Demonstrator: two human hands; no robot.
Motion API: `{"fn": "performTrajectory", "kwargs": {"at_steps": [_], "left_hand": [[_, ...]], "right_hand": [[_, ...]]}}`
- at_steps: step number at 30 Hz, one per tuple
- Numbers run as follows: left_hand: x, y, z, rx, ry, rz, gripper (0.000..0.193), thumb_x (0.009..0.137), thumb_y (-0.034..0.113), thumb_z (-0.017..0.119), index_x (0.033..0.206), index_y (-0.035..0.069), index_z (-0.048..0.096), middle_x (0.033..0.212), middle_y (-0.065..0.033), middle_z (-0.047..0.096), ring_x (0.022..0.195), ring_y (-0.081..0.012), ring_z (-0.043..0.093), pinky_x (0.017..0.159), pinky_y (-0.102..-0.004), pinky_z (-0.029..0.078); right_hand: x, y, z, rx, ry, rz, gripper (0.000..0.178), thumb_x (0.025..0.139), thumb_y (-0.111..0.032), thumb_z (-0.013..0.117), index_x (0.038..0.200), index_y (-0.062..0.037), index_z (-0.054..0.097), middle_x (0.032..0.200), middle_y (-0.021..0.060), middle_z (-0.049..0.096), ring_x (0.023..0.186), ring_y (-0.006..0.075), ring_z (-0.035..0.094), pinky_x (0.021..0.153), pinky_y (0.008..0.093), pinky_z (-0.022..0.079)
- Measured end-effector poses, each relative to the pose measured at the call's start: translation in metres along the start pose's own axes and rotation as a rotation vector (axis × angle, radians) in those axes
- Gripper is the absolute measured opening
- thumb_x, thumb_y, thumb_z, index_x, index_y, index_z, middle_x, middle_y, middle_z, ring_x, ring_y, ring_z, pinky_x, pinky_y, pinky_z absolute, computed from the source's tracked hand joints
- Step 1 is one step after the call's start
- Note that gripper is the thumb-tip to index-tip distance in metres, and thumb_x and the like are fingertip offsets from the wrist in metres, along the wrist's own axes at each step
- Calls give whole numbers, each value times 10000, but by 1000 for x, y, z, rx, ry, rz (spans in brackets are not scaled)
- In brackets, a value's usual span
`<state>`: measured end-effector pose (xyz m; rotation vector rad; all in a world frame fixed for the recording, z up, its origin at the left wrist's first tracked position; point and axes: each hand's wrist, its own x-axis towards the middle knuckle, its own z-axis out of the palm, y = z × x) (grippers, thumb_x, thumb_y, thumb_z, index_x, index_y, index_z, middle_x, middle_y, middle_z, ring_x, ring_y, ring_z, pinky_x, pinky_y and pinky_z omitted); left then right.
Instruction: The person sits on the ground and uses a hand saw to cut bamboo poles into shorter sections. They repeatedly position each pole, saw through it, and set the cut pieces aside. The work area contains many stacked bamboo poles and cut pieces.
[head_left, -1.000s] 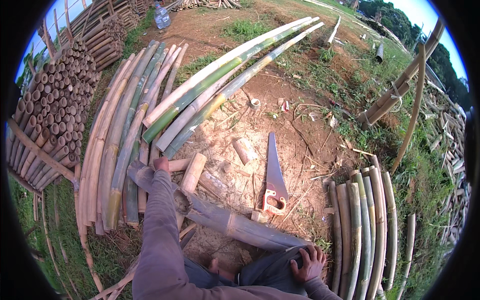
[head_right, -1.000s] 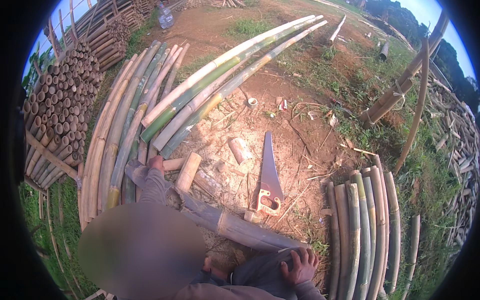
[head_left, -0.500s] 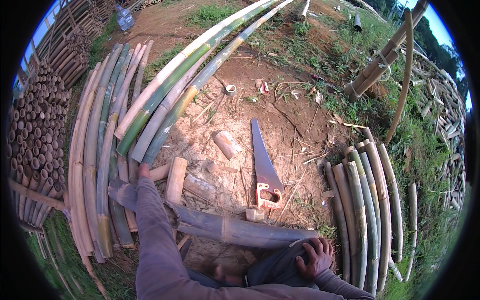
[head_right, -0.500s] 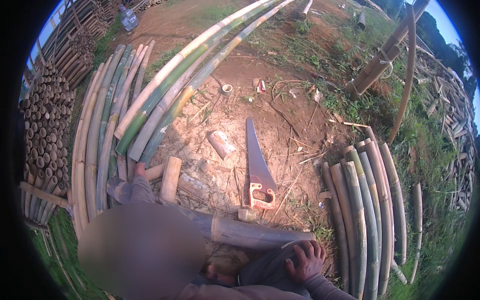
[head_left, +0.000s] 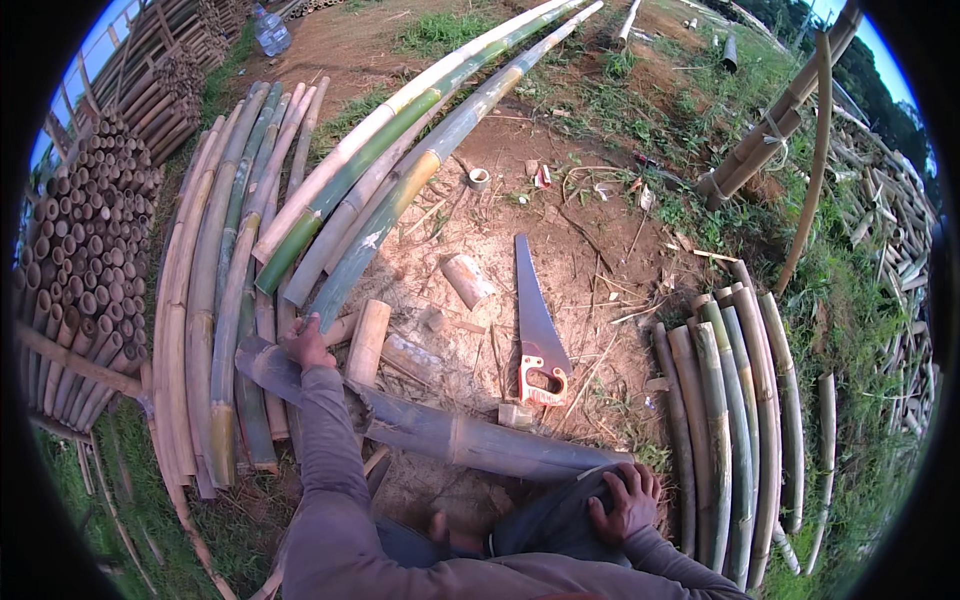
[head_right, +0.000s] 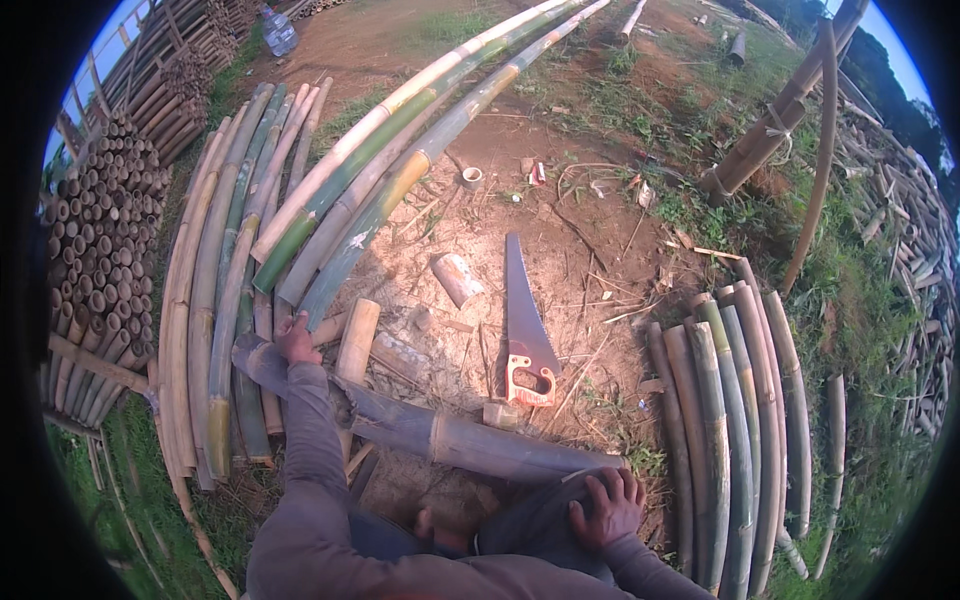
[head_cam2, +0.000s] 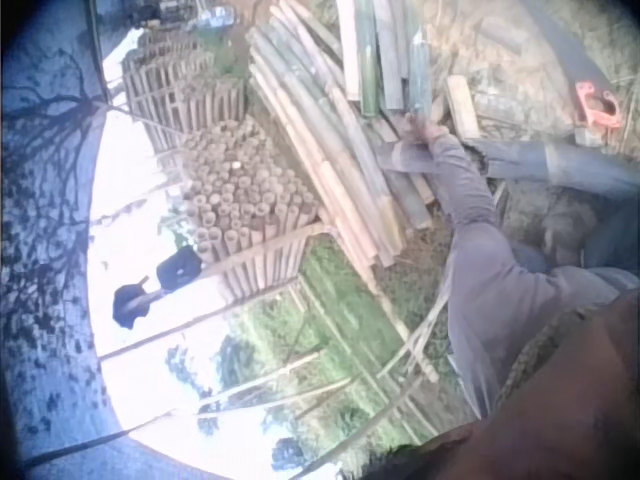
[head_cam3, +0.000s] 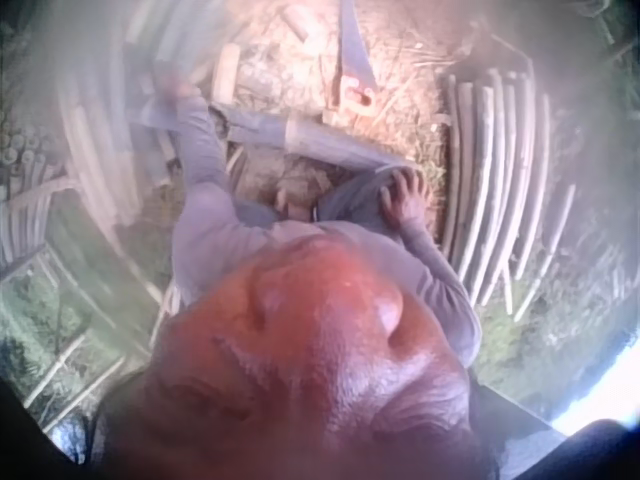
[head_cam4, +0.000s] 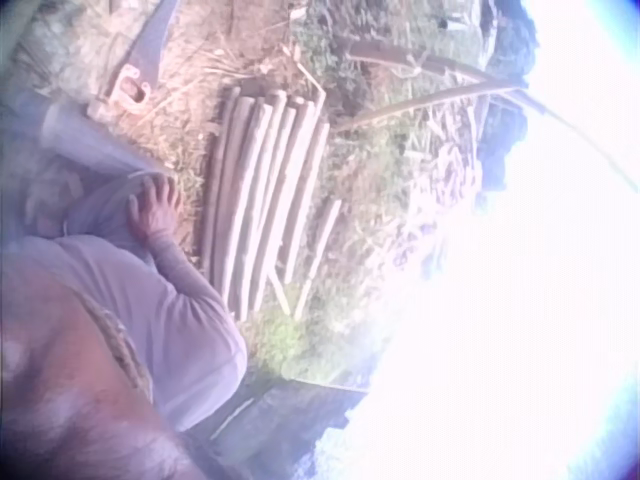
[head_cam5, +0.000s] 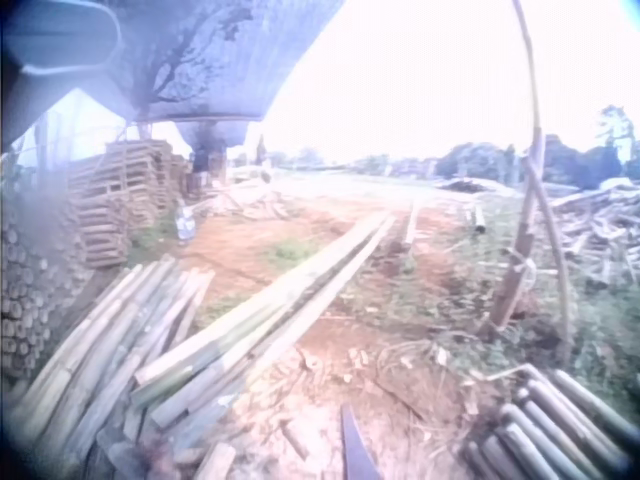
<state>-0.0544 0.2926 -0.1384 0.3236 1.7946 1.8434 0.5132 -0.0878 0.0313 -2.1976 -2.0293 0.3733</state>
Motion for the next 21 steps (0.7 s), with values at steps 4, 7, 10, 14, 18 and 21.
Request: {"fn": "performTrajectory", "kwargs": {"at_steps": [4, 7, 10, 14, 18, 21], "left_hand": [[-128, 28, -8, -227, -105, -89, 511, 872, 44, 886, 1211, 17, 505, 983, -84, 632, 812, -151, 600, 700, -313, 497], [-232, 41, -18, -281, -183, -286, 528, 861, 8, 884, 1183, 67, 470, 889, -35, 591, 671, -90, 532, 592, -257, 434], [-301, 24, -39, -282, -175, -465, 512, 871, 36, 884, 1102, 146, 440, 827, 10, 551, 618, -85, 482, 583, -275, 419], [-370, 45, -94, -240, -203, -600, 487, 882, 57, 878, 1008, 202, 430, 812, 30, 552, 616, -101, 499, 632, -298, 446], [-410, 101, -184, -175, -238, -568, 464, 895, 48, 859, 911, 223, 430, 798, 36, 558, 629, -111, 518, 691, -320, 467], [-427, 148, -277, -185, -145, -450, 469, 896, 28, 847, 866, 222, 420, 758, 31, 540, 648, -125, 516, 705, -347, 464]], "right_hand": [[-3, 1, -3, 3, -13, -6, 574, 834, -464, 766, 1303, -141, 694, 1460, 148, 544, 1445, 410, 413, 1222, 603, 258], [-5, 6, -3, -6, -35, -17, 592, 867, -476, 748, 1347, -140, 665, 1480, 150, 526, 1453, 405, 406, 1232, 601, 242], [-7, 12, 5, 0, -57, -29, 588, 875, -486, 749, 1340, -137, 665, 1466, 155, 545, 1453, 394, 419, 1230, 604, 243], [34, -14, 18, 199, 61, -160, 567, 892, -449, 782, 1328, -106, 663, 1407, 181, 608, 1364, 394, 539, 1188, 582, 350], [127, -85, 66, 1085, -82, -82, 772, 973, -466, 775, 1480, 65, 535, 1429, 292, 606, 1300, 393, 624, 1113, 467, 496], [202, -144, 63, 1482, -120, 127, 1043, 919, -597, 788, 1576, 113, 398, 1518, 292, 538, 1376, 365, 573, 1097, 441, 500]]}}
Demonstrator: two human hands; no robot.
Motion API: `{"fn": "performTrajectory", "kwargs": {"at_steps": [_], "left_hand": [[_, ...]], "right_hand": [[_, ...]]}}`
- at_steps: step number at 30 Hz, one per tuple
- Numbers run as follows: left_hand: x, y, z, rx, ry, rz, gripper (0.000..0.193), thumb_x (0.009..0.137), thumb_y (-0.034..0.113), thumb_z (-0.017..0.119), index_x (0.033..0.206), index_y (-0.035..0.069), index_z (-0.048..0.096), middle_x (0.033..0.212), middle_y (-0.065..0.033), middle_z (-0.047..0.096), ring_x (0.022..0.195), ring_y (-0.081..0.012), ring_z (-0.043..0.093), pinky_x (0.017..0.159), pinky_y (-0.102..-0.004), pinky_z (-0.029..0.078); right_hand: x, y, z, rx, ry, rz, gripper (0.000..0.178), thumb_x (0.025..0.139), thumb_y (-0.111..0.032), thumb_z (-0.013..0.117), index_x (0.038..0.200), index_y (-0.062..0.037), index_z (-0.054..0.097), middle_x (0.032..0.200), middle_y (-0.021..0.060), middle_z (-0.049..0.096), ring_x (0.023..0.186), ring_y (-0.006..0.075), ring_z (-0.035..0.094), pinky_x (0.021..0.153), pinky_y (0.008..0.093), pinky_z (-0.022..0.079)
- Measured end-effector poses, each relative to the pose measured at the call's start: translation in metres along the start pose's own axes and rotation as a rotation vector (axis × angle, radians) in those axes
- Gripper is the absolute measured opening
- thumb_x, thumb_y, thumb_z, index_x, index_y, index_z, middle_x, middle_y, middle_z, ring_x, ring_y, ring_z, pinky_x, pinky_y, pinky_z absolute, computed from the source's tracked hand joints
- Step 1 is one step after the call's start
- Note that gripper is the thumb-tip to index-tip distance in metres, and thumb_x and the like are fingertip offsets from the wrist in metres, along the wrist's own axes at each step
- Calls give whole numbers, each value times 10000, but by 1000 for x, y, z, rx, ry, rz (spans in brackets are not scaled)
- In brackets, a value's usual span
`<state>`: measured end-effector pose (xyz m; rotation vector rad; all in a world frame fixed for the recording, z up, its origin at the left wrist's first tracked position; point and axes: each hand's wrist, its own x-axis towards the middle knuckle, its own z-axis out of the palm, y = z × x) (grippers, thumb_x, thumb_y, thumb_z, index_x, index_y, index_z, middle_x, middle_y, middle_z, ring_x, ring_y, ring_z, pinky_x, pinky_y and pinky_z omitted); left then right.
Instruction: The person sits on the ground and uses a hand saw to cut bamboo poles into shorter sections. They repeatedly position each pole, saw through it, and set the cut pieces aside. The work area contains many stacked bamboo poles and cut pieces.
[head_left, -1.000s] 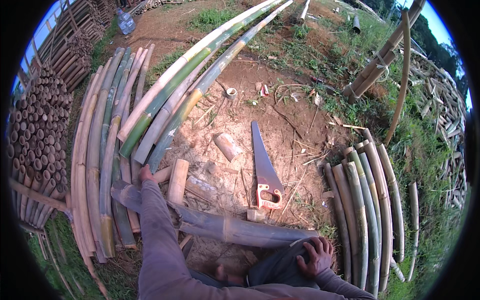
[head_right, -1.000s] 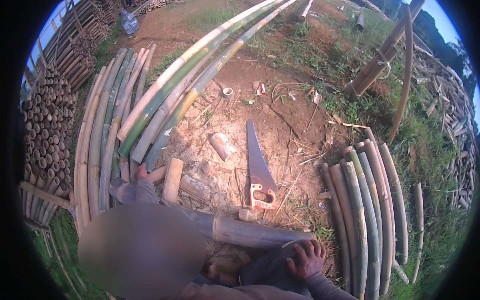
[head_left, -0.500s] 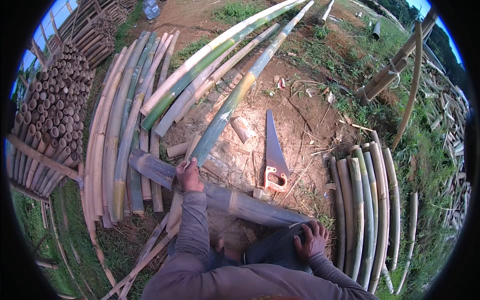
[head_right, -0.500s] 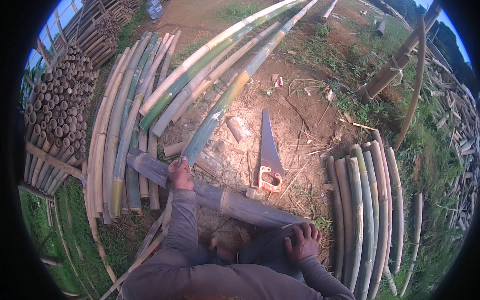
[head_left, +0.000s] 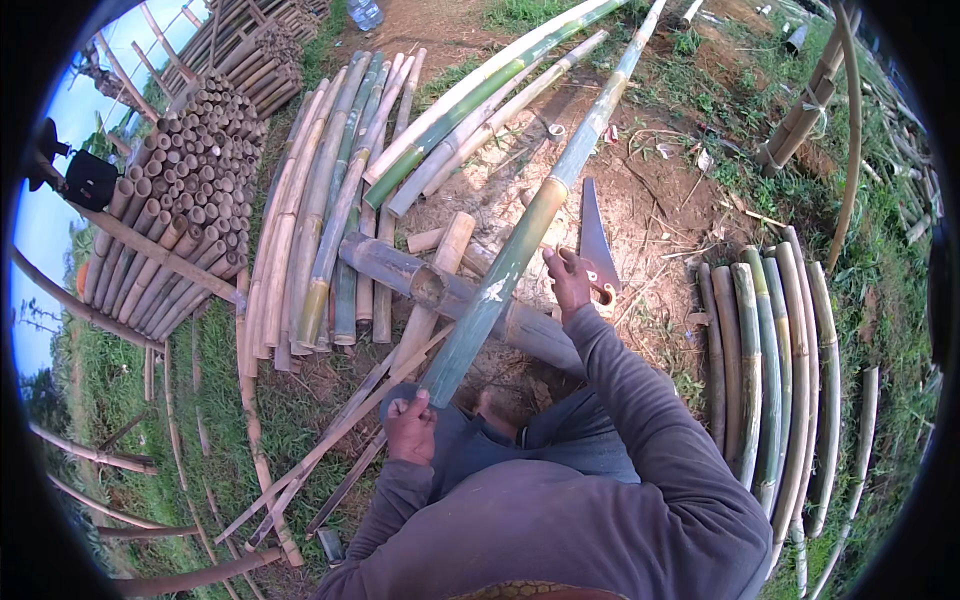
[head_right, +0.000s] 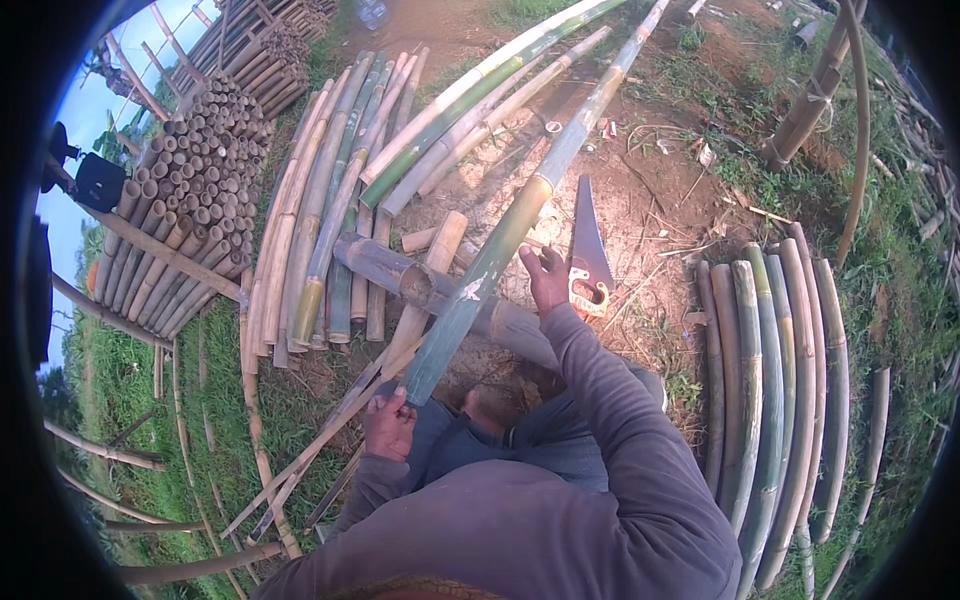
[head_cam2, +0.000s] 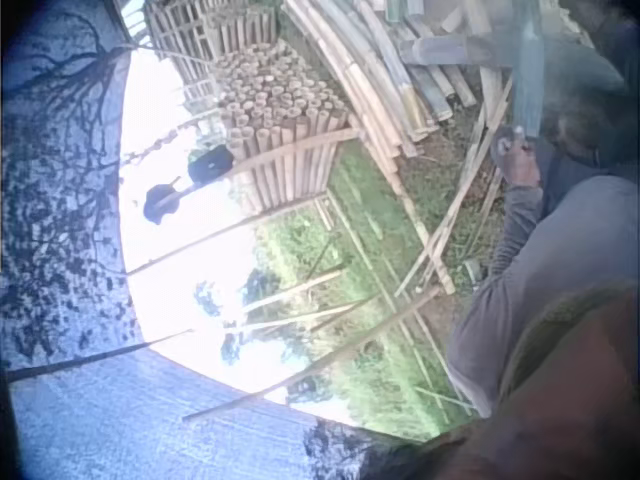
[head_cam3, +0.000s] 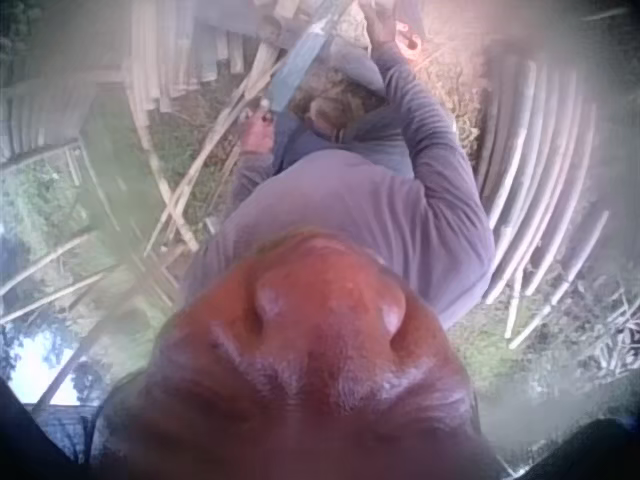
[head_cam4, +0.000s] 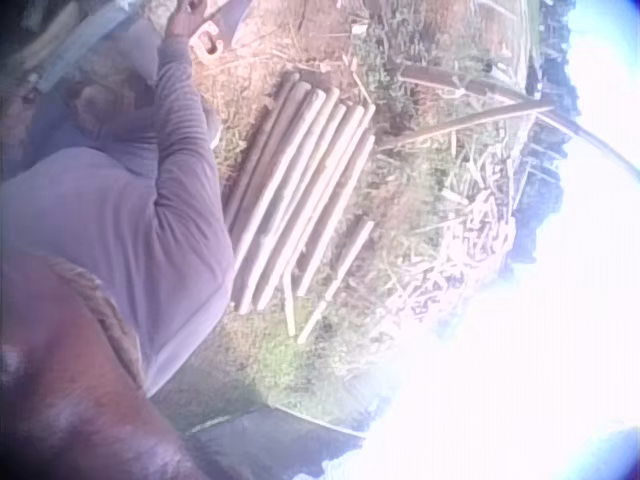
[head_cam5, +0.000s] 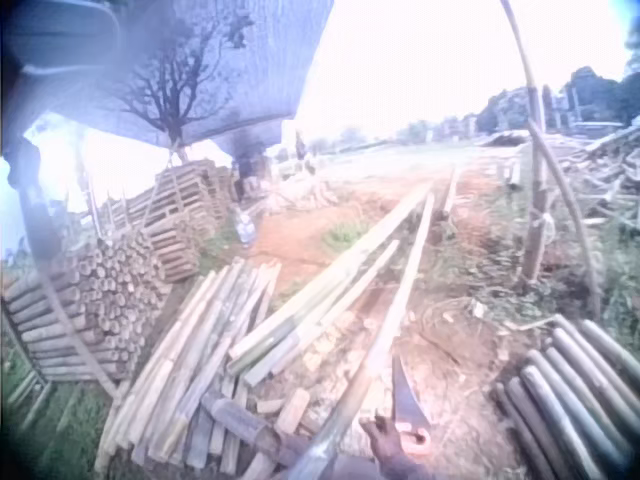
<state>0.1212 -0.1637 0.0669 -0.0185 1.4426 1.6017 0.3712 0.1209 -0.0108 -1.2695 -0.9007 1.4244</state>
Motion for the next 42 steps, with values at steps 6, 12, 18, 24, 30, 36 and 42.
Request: {"fn": "performTrajectory", "kwargs": {"at_steps": [6, 12, 18, 24, 30, 36, 42], "left_hand": [[-106, 79, -173, 86, 300, 345, 442, 897, 8, 805, 861, 202, 410, 744, 25, 505, 655, -134, 484, 672, -354, 447], [-145, 45, -373, -20, 1064, 521, 494, 1008, 536, 633, 1273, 123, 575, 1268, -141, 616, 1038, -252, 591, 896, -474, 457], [-119, 22, -130, 39, 308, 687, 840, 990, 674, 589, 1616, 155, 377, 1562, -178, 513, 1462, -381, 483, 1250, -647, 272], [-143, 73, -221, -464, 547, 691, 830, 948, 645, 626, 1546, 93, 459, 1524, -159, 530, 1428, -367, 503, 1191, -607, 379], [-152, 68, -243, -700, 558, 839, 554, 871, 511, 737, 1193, 73, 626, 1093, -127, 716, 1047, -327, 710, 970, -492, 567], [-133, 74, -283, -693, 653, 948, 486, 909, 481, 689, 1152, 65, 624, 1041, -154, 732, 995, -339, 726, 939, -491, 578], [-101, 131, -337, -629, 647, 945, 561, 902, 515, 679, 1209, 54, 592, 1094, -176, 698, 1020, -362, 698, 979, -525, 551]], "right_hand": [[15, -64, 81, 670, -204, 275, 834, 957, -536, 772, 1500, 34, 497, 1372, 198, 613, 1288, 315, 617, 1012, 482, 546], [-135, -58, 178, 799, -480, 541, 565, 955, -341, 787, 1379, -44, 562, 1209, 126, 674, 1112, 291, 686, 993, 510, 587], [-291, -62, 204, 280, -1167, 669, 735, 977, -456, 799, 1522, -56, 513, 1341, 122, 694, 1239, 266, 685, 1094, 529, 492], [-143, 40, 135, 214, -726, 640, 517, 1061, -461, 542, 1390, -71, 624, 1225, 115, 763, 1096, 261, 718, 1029, 453, 517], [59, -4, 95, 1021, -325, 383, 704, 1001, -498, 571, 1534, -41, 524, 1452, 246, 593, 1356, 395, 565, 1197, 607, 395], [45, -12, 120, 523, -259, 340, 566, 1019, -392, 617, 1560, -234, 566, 1203, 187, 685, 1116, 375, 662, 1060, 610, 513], [13, -6, 114, 522, -413, 348, 666, 1003, -359, 661, 1629, -259, 455, 1286, 190, 655, 1199, 367, 638, 1119, 606, 483]]}}
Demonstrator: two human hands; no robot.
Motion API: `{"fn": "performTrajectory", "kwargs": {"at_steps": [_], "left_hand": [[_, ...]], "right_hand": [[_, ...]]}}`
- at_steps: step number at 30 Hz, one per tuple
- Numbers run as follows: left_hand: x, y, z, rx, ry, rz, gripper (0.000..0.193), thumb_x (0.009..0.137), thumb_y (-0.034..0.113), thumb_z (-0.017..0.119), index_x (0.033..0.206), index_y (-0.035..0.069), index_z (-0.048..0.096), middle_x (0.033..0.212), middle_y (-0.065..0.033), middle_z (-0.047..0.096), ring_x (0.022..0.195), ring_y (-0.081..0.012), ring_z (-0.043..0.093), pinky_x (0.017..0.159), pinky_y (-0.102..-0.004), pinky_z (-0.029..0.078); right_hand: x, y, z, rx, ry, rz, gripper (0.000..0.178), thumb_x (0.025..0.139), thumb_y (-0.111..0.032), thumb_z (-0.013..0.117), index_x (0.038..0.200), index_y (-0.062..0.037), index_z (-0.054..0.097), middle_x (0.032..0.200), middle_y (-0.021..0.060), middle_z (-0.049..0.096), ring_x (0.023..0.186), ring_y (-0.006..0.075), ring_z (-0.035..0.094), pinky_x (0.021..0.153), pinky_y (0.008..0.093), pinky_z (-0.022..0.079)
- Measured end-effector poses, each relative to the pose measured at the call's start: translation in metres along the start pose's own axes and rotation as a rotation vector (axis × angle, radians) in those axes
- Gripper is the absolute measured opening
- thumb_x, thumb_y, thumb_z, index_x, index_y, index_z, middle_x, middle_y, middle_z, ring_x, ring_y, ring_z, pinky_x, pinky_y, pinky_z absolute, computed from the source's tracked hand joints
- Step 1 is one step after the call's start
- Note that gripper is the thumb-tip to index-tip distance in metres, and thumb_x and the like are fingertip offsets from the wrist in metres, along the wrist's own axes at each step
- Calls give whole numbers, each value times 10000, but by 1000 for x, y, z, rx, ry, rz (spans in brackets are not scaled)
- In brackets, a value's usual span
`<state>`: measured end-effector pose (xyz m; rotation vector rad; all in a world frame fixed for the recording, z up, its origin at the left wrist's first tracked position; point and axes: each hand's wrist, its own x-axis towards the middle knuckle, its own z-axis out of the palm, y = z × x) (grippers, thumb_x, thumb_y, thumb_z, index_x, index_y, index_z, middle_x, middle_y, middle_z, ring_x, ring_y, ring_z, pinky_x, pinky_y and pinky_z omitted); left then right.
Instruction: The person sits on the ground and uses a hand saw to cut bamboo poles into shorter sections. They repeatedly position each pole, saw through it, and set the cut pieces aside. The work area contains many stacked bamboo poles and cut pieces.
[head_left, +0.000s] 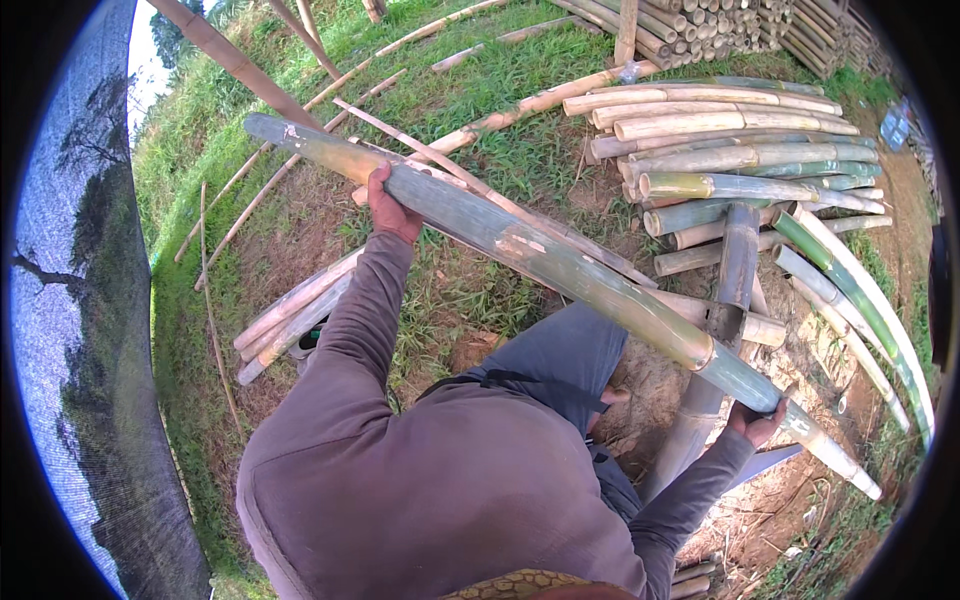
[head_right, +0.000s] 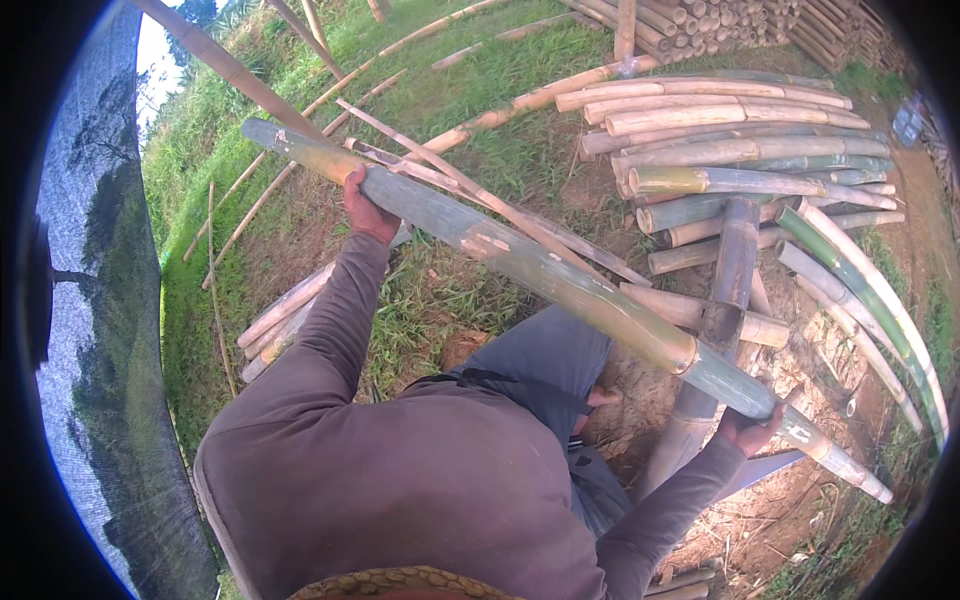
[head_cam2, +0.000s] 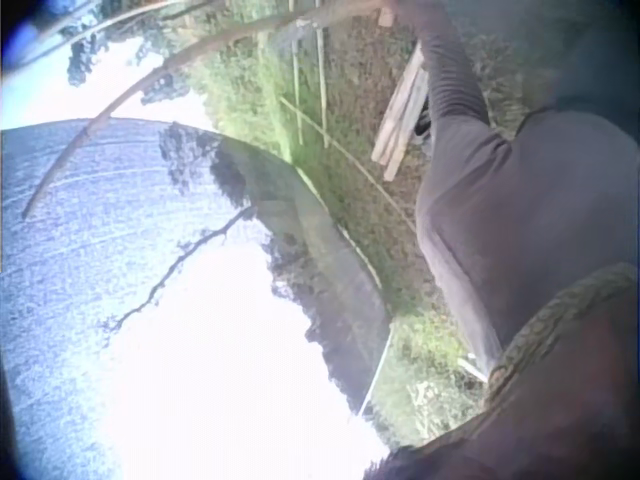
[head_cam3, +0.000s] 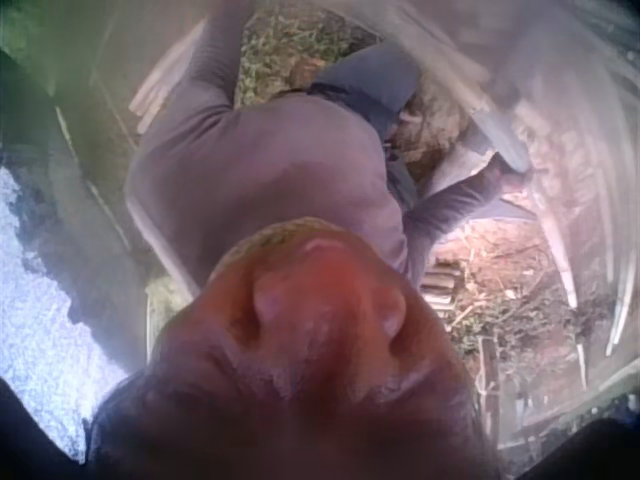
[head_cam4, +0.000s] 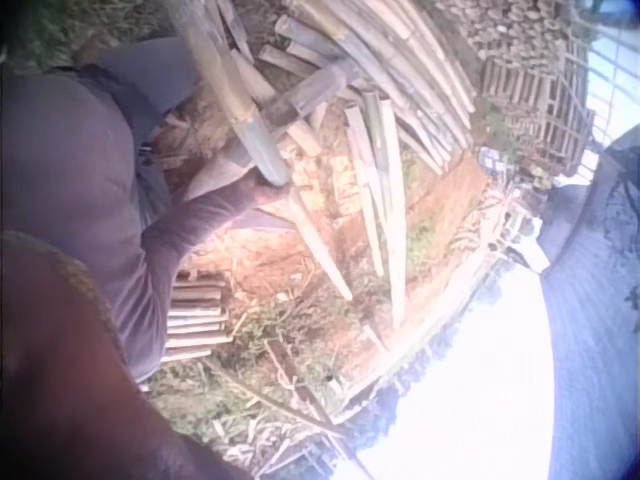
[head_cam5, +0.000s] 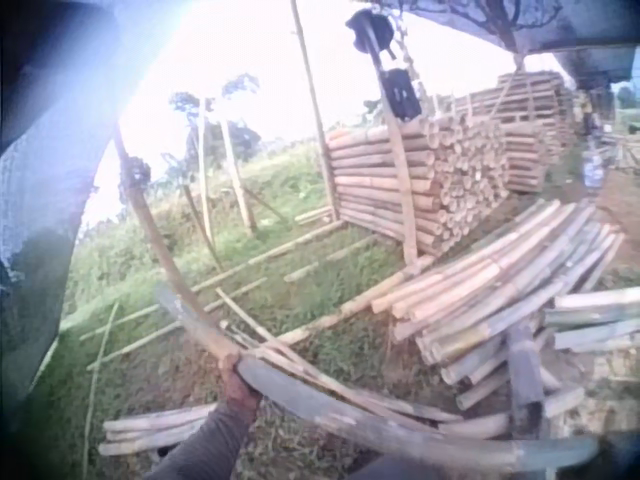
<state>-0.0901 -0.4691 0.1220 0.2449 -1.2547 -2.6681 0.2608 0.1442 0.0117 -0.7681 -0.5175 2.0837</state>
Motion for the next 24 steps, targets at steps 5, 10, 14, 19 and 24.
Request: {"fn": "performTrajectory", "kwargs": {"at_steps": [5, 10, 14, 19, 24], "left_hand": [[27, -21, -4, 14, -17, -4, 572, 902, 493, 687, 1253, 52, 585, 1117, -173, 700, 1045, -349, 701, 993, -512, 548], [-34, -13, 36, 21, -41, 13, 585, 912, 499, 729, 1257, 48, 588, 1037, -168, 722, 1030, -336, 729, 1013, -489, 555], [-47, -24, 61, -29, -168, -6, 655, 942, 534, 700, 1356, 55, 531, 1191, -174, 685, 1074, -346, 706, 1031, -506, 535], [-39, -41, 97, 68, -212, -32, 692, 946, 599, 704, 1356, 67, 539, 1202, -130, 660, 1133, -310, 698, 1059, -537, 520], [9, -67, 129, 30, 141, -125, 876, 931, 745, 649, 1527, 127, 477, 1536, -132, 510, 1478, -331, 436, 1228, -618, 275]], "right_hand": [[0, 5, -3, 101, 47, 52, 728, 956, -347, 731, 1621, -233, 458, 1347, 203, 648, 1280, 374, 616, 1168, 591, 444], [6, -35, -3, 35, 216, -118, 485, 980, -352, 663, 1322, -11, 612, 1303, 246, 669, 1239, 406, 645, 1152, 608, 461], [15, -71, 4, 70, 228, -218, 515, 962, -320, 664, 1332, 30, 591, 1287, 275, 670, 1248, 437, 652, 1151, 622, 480], [72, -93, -24, 26, 152, -168, 475, 989, -346, 659, 1309, 3, 631, 1312, 243, 672, 1270, 406, 644, 1143, 592, 489], [55, -8, 19, 60, -2, -29, 517, 986, -403, 703, 1330, -33, 592, 1362, 216, 630, 1305, 401, 610, 1152, 590, 481]]}}
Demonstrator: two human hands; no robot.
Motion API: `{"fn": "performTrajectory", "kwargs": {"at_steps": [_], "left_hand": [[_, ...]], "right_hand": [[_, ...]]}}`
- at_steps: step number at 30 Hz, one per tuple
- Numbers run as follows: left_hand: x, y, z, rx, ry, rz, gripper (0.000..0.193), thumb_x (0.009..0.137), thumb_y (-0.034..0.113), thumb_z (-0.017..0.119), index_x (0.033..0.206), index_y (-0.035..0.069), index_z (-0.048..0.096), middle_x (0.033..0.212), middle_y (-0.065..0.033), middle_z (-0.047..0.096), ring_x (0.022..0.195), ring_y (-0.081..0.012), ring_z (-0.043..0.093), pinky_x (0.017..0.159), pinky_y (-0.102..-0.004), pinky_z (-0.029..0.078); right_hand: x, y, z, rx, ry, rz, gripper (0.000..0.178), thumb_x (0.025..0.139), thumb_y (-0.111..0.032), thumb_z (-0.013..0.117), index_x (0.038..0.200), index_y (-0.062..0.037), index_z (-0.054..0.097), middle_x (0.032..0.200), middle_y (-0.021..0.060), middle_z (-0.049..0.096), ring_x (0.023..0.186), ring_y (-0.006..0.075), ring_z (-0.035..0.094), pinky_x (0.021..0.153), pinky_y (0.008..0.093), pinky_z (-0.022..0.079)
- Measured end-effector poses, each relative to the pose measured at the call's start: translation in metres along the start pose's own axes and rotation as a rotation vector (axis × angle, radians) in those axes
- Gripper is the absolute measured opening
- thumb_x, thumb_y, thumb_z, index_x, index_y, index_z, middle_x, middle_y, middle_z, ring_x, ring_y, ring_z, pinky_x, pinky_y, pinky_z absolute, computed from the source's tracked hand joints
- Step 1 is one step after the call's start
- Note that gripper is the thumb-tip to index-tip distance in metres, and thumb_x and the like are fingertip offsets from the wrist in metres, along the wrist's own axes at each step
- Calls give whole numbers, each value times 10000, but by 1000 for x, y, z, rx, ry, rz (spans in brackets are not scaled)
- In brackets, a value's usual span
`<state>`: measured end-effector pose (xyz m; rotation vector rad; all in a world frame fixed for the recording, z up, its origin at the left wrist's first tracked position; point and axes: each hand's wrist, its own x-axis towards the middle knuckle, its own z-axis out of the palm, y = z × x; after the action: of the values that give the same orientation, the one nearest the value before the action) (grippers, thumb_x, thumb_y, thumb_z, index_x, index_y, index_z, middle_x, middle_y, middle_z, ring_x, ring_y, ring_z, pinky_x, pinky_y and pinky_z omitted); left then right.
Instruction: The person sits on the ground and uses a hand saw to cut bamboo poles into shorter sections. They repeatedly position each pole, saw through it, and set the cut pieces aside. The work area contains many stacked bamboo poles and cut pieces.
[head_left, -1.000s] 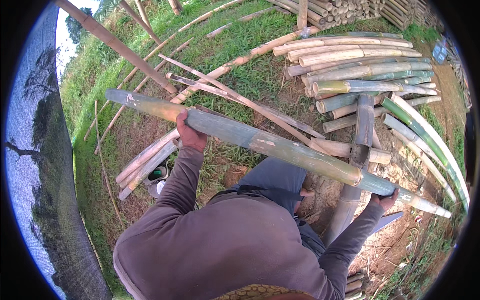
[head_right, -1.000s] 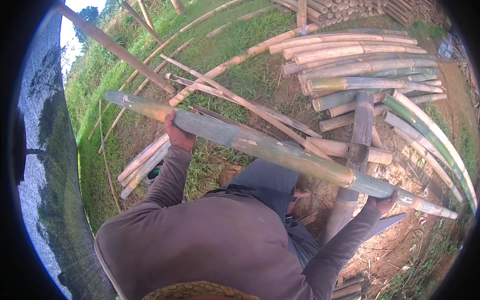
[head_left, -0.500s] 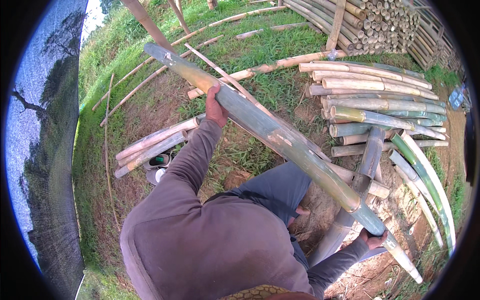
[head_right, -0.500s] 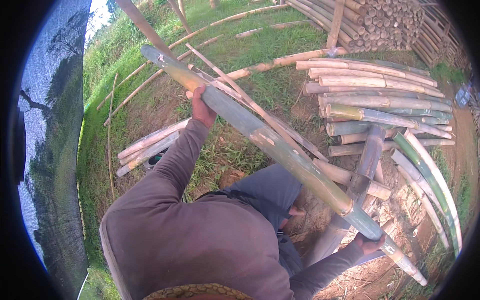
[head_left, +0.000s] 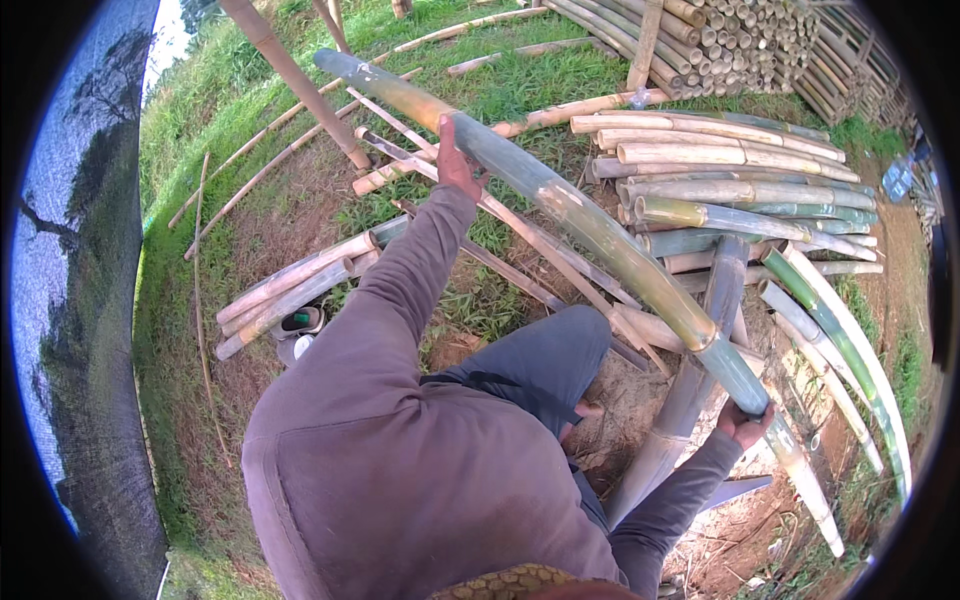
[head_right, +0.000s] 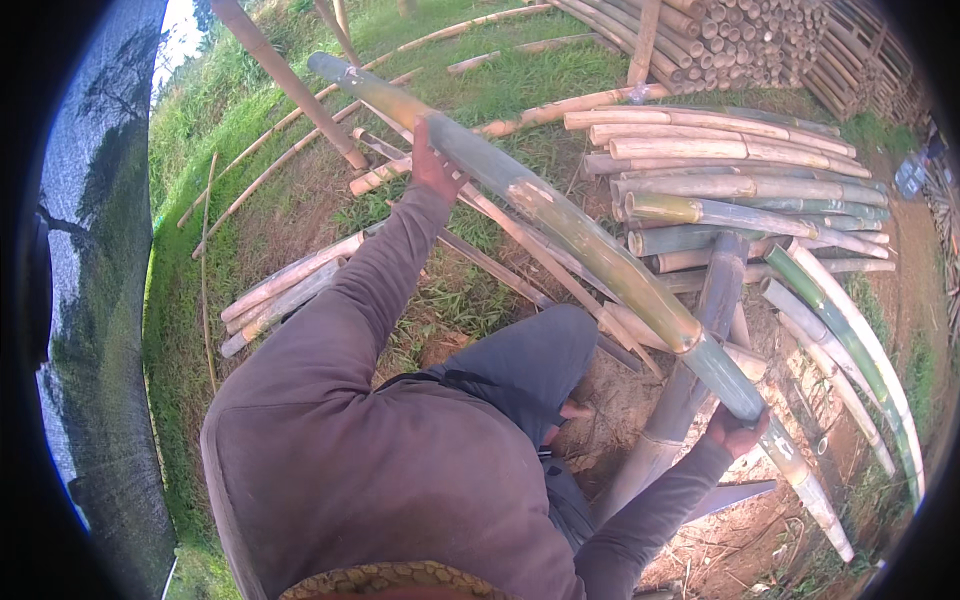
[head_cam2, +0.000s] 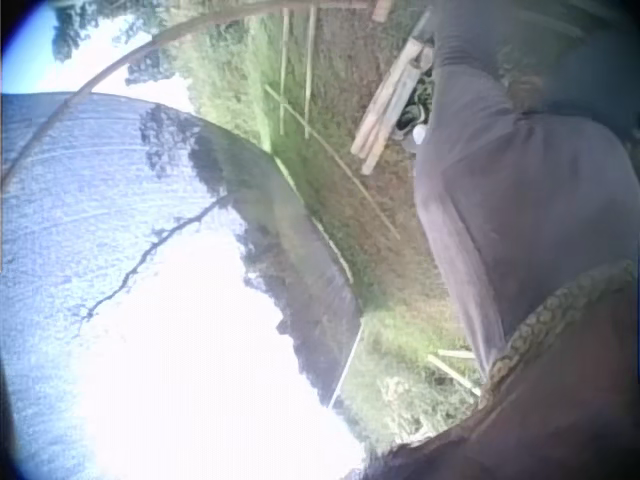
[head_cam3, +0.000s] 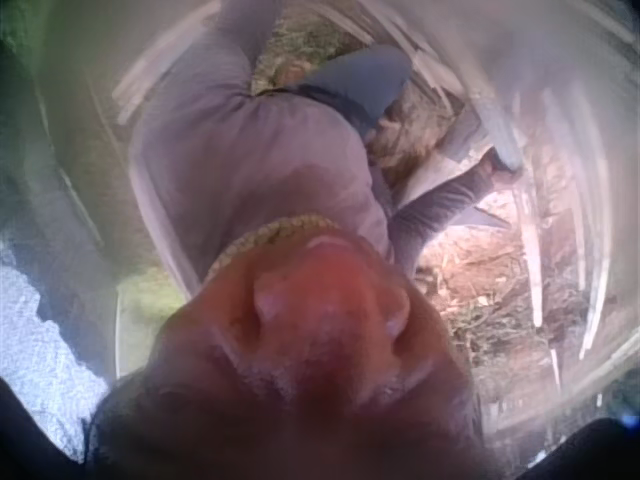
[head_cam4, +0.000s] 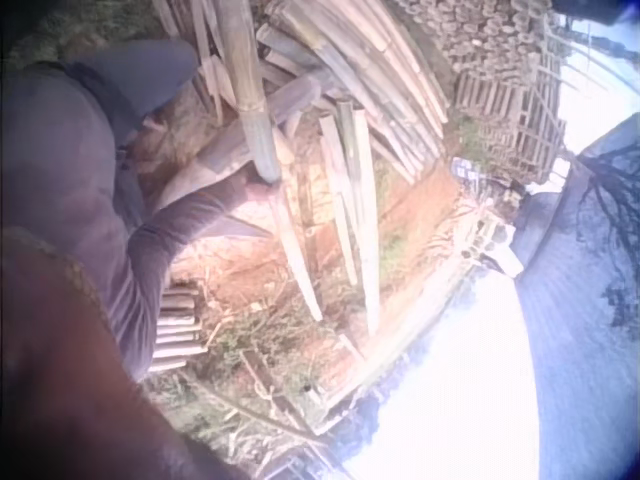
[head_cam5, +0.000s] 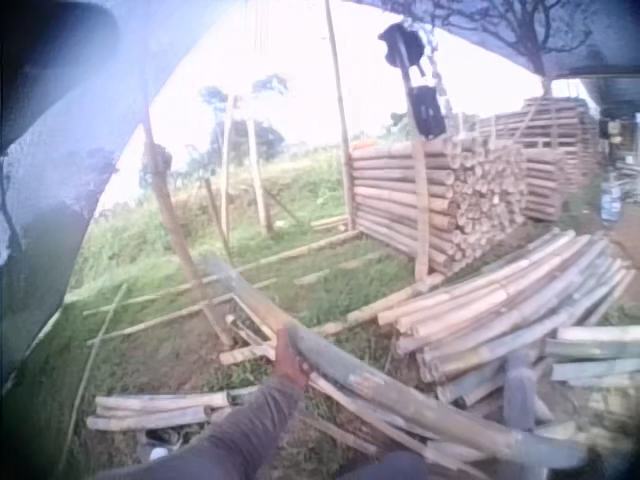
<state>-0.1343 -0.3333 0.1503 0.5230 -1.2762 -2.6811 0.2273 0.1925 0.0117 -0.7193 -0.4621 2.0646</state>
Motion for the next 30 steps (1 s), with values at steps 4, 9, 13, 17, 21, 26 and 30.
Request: {"fn": "performTrajectory", "kwargs": {"at_steps": [4, 9, 13, 17, 21, 26, 30], "left_hand": [[-106, -130, -31, 184, -576, -333, 1021, 903, 751, 703, 1662, 174, 335, 1705, -101, 320, 1592, -351, 261, 1282, -586, 207], [-98, -146, -10, 74, -431, -374, 666, 924, 549, 766, 1376, 101, 569, 1295, -160, 693, 1244, -327, 654, 1091, -565, 503], [7, -73, -62, 74, -438, -236, 661, 901, 525, 734, 1310, 30, 576, 1174, -207, 714, 1145, -353, 692, 1021, -566, 553], [27, -45, -60, 69, -385, -150, 701, 896, 535, 707, 1336, 10, 557, 1168, -224, 707, 1116, -380, 694, 1025, -602, 537], [66, -44, -89, 117, -413, -74, 762, 912, 589, 673, 1384, 10, 525, 1201, -214, 709, 1177, -405, 677, 1081, -629, 512], [98, -24, -81, 83, -14, -139, 1014, 822, 770, 691, 1594, 176, 406, 1622, -209, 421, 1455, -473, 434, 1150, -804, 293], [87, -97, -73, 127, 30, -301, 1122, 820, 707, 728, 1685, 154, 275, 1751, -151, 227, 1603, -406, 200, 1241, -735, 171]], "right_hand": [[-87, 100, 70, 8, -40, 287, 484, 969, -395, 771, 1328, -111, 614, 1292, 121, 674, 1160, 317, 662, 1045, 524, 527], [-166, 129, 71, -319, -168, 542, 641, 1004, -454, 760, 1445, -45, 539, 1304, 149, 678, 1112, 242, 672, 919, 425, 558], [-89, 61, -31, -441, 387, 57, 1008, 994, -695, 628, 1620, 50, 364, 1539, 303, 530, 1351, 368, 591, 1081, 457, 507], [-7, -12, -84, -33, 327, 71, 1230, 949, -695, 689, 1709, -4, 12, 1751, 264, 198, 1586, 425, 327, 1302, 536, 303], [42, 9, -73, -65, 374, 37, 303, 1055, -279, 670, 1266, -66, 633, 1157, 120, 718, 1116, 313, 699, 1028, 509, 564], [-14, 54, 5, -106, 90, 233, 436, 991, -324, 745, 1335, -98, 604, 1294, 152, 664, 1236, 364, 629, 1127, 581, 490], [-47, 117, 58, -128, 113, 249, 576, 926, -266, 837, 1408, -87, 577, 1358, 139, 610, 1265, 342, 590, 1125, 587, 480]]}}
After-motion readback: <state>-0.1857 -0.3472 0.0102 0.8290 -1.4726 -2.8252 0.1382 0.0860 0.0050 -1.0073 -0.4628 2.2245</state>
